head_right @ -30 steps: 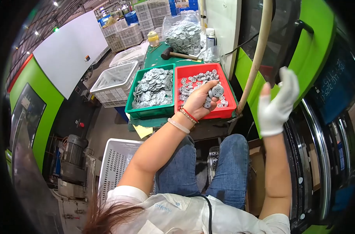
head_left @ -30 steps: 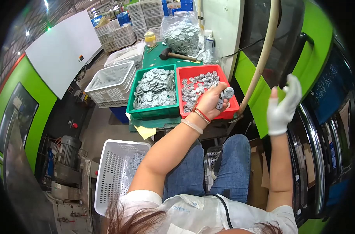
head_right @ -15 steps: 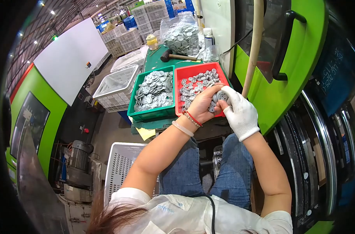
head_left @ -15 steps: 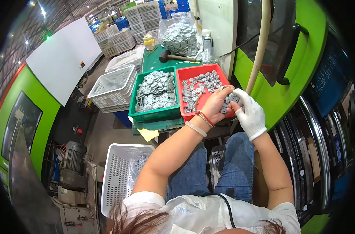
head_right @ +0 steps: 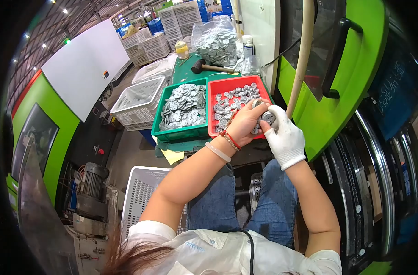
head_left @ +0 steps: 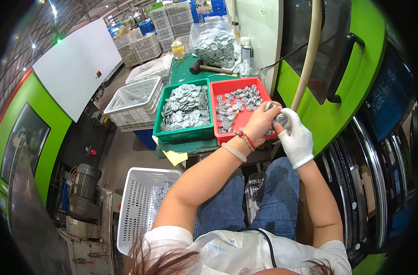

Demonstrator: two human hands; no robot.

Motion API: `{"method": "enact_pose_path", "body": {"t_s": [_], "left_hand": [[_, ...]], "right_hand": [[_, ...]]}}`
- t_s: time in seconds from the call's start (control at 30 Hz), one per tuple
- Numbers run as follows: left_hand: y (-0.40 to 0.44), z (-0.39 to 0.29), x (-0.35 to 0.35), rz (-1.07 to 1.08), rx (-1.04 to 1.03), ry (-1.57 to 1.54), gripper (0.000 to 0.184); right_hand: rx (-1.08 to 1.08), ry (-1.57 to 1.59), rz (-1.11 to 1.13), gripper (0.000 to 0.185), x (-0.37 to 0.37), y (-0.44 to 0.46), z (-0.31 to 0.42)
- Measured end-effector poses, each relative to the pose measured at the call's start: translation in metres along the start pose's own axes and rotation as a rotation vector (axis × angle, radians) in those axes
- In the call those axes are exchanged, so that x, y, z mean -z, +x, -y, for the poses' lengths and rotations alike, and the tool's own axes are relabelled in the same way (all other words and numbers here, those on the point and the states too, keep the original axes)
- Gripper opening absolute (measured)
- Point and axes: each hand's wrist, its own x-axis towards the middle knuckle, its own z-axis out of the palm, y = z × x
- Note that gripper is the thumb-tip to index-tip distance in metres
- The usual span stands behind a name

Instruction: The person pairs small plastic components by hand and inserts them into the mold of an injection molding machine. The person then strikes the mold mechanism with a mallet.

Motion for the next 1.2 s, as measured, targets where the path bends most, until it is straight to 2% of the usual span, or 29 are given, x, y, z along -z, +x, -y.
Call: {"method": "enact_pose_path", "body": {"t_s": [0.3,0.43,0.5,0.6,0.63,0.73,0.8,0.93,1.03,1.13,1.17,1.2], "left_hand": [[-0.041,-0.008,-0.027,-0.037,-0.069,0.002,0.007],[-0.058,-0.009,-0.054,0.066,-0.119,0.091,0.017],[-0.077,-0.021,-0.070,0.065,-0.075,0.233,0.019],[-0.106,-0.036,-0.084,0.181,-0.022,0.260,0.022],[-0.119,-0.041,-0.090,0.203,0.002,0.261,0.022],[-0.150,-0.038,-0.102,0.232,0.085,0.245,0.023],[-0.159,-0.030,-0.104,0.334,0.085,0.300,0.023],[-0.167,-0.033,-0.115,0.358,0.068,0.267,0.023],[-0.153,-0.027,-0.113,0.374,0.032,0.270,0.022],[-0.139,-0.020,-0.110,0.361,0.018,0.275,0.020],[-0.133,-0.018,-0.107,0.381,0.025,0.282,0.019],[-0.127,-0.016,-0.105,0.402,0.033,0.287,0.019]], "right_hand": [[0.018,0.154,-0.093,0.024,0.023,-0.029,0.027],[0.089,0.205,-0.132,0.018,0.051,-0.050,0.037],[0.102,0.190,-0.205,0.014,0.071,-0.059,0.041],[0.027,0.338,-0.322,0.016,0.093,-0.069,0.039],[0.131,0.270,-0.389,0.018,0.099,-0.071,0.042],[0.349,0.099,-0.369,0.020,0.114,-0.080,0.050],[0.457,0.084,-0.358,0.022,0.121,-0.086,0.055],[0.542,0.001,-0.360,0.028,0.133,-0.086,0.054],[0.528,-0.002,-0.351,0.028,0.132,-0.085,0.047],[0.280,0.261,-0.272,0.024,0.126,-0.091,0.039],[0.073,0.502,-0.212,0.020,0.126,-0.097,0.038],[-0.041,0.616,-0.151,0.020,0.129,-0.097,0.035]]}}
